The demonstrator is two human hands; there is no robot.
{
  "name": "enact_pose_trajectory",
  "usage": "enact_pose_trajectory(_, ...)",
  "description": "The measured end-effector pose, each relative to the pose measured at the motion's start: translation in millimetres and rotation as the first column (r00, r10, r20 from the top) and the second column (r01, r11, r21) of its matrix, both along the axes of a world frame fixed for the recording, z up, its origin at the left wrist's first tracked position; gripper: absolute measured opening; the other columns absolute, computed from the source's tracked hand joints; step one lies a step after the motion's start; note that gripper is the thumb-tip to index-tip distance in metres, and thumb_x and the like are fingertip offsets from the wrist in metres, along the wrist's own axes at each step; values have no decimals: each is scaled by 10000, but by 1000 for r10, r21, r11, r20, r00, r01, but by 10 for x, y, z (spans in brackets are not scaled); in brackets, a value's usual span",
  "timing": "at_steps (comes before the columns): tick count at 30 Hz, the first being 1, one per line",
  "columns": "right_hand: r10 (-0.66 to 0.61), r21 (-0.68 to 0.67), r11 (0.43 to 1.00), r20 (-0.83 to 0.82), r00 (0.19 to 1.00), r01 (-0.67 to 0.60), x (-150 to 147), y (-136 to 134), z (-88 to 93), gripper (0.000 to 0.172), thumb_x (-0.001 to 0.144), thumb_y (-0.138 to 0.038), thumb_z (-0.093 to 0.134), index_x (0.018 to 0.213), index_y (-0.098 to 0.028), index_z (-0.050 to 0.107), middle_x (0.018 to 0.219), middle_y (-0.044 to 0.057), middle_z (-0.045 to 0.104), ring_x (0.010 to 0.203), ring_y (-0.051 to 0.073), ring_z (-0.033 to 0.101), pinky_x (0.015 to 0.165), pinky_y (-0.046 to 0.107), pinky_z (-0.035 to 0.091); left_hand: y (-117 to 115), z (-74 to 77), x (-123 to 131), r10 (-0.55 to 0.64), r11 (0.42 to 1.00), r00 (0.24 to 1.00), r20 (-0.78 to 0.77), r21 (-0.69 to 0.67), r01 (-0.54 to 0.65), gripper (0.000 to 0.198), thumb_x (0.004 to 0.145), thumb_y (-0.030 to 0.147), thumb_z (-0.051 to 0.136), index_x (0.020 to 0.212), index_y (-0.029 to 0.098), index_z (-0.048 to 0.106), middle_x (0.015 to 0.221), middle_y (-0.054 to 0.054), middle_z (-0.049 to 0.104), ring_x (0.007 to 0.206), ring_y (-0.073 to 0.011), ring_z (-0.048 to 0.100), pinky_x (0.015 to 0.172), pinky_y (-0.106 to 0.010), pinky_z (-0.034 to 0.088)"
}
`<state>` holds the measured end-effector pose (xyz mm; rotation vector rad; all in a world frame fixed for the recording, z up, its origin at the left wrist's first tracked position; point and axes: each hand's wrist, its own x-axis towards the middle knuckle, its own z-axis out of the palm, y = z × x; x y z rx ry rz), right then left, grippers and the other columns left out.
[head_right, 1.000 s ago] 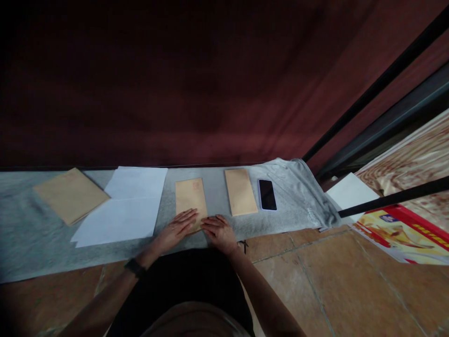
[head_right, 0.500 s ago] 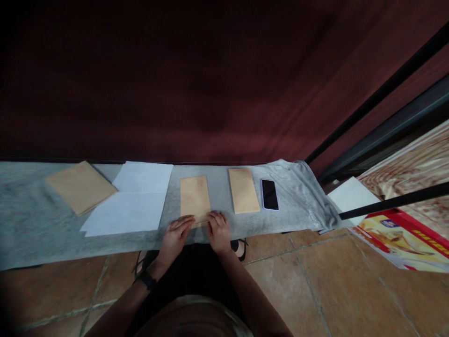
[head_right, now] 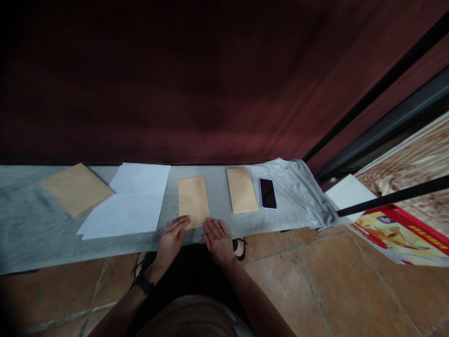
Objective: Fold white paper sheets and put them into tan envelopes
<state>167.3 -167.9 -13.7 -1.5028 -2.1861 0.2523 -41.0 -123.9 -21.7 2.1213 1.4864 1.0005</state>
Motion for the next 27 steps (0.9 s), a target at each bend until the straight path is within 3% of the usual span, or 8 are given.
enact_pose_trajectory(7,-84,68,994,32,996,82,-120,-26,-62,437,1037,-264,459,1457,-163,526,1490,76,549,1397,234,489,1243,465,293,-50,69,37,289,950,957,-2,-119,-287,408,915,237,537,1316,173,580,1334,-145,564,1244,-283,582,1090,-458,492)
enact_pose_trajectory(14,-111,108,989,54,992,105,-216,3,-77,435,1005,-234,461,1399,-92,580,1431,134,598,1359,261,522,1203,449,367,82,228,163,386,876,919,86,-348,-335,669,726,120,693,1375,143,533,1186,-130,580,1093,-280,626,1064,-501,483)
enact_pose_trajectory(18,-139,84,988,71,988,133,-269,2,-33,448,991,-237,486,1405,-88,568,1429,155,593,1336,279,531,1169,455,398,161,307,183,418,817,857,301,-537,-210,751,717,115,675,1433,127,449,987,-75,686,912,-246,683,945,-483,547)
enact_pose_trajectory(23,-235,-23,972,15,972,235,-364,65,204,432,963,-248,540,1381,-144,581,1345,165,638,1214,302,596,1059,467,470,111,455,377,335,856,782,526,-516,-21,488,739,181,647,1225,155,603,1029,-70,743,967,-226,705,926,-379,555)
enact_pose_trajectory(25,-298,-135,951,-163,941,278,-362,138,296,374,958,-205,511,1311,-175,630,1270,159,675,1128,287,636,988,436,499,55,549,484,286,876,770,570,-481,31,469,751,253,680,1209,166,628,992,-59,740,945,-218,704,906,-364,559)
enact_pose_trajectory(27,-402,-299,908,-429,809,293,-343,227,344,279,937,-190,506,1132,-177,705,1105,140,729,972,260,678,893,391,525,5,630,559,238,890,755,611,-449,82,549,763,354,719,1276,189,614,1033,-62,727,983,-219,696,887,-351,564)
